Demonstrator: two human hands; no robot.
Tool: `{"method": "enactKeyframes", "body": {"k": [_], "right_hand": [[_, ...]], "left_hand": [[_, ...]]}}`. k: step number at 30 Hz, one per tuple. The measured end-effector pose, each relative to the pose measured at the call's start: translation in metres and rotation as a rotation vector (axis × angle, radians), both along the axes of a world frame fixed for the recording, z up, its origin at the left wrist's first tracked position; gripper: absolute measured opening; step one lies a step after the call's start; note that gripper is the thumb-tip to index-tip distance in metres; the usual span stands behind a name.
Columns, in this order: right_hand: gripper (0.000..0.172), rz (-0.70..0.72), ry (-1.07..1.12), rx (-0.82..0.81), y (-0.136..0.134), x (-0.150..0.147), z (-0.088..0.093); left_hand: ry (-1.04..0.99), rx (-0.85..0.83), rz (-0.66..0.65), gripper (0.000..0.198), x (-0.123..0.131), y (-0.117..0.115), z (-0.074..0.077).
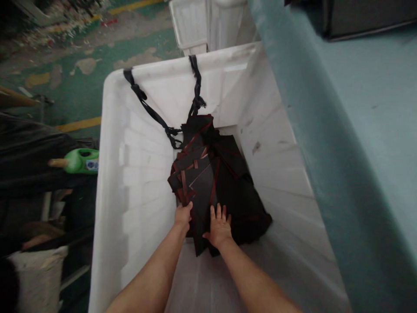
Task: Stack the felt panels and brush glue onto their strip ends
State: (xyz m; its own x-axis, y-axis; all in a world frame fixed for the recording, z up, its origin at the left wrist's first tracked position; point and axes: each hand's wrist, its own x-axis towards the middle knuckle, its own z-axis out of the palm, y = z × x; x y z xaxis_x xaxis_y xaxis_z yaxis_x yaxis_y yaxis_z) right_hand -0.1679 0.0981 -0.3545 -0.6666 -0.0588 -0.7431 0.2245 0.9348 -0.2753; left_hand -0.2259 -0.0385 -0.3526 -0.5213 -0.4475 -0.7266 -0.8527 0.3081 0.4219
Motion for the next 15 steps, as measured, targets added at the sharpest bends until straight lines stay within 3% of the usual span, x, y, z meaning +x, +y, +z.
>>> {"method": "enactKeyframes", "body": {"k": [5,11,13,15], "right_hand": [[0.103,0.017,0.053,0.049,0.002,0.009,0.005],[0.062,-0.003,0.102,-0.230,0.038,-0.027,0.012],[0.052,-0.069,0.192,-0.113,0.052,-0.041,0.012],[0.053,-0.191,0.239,0.099,0.069,-0.054,0.009]], "left_hand": [[0.008,0.096,-0.025,0.032,-0.016,0.006,0.010],[0.035,-0.118,-0.122,0.031,-0.044,-0.028,0.018],[0.007,-0.221,-0.166,0.028,-0.036,-0.037,0.021],[-0.028,-0.307,-0.223,0.024,-0.020,-0.040,0.024]]}}
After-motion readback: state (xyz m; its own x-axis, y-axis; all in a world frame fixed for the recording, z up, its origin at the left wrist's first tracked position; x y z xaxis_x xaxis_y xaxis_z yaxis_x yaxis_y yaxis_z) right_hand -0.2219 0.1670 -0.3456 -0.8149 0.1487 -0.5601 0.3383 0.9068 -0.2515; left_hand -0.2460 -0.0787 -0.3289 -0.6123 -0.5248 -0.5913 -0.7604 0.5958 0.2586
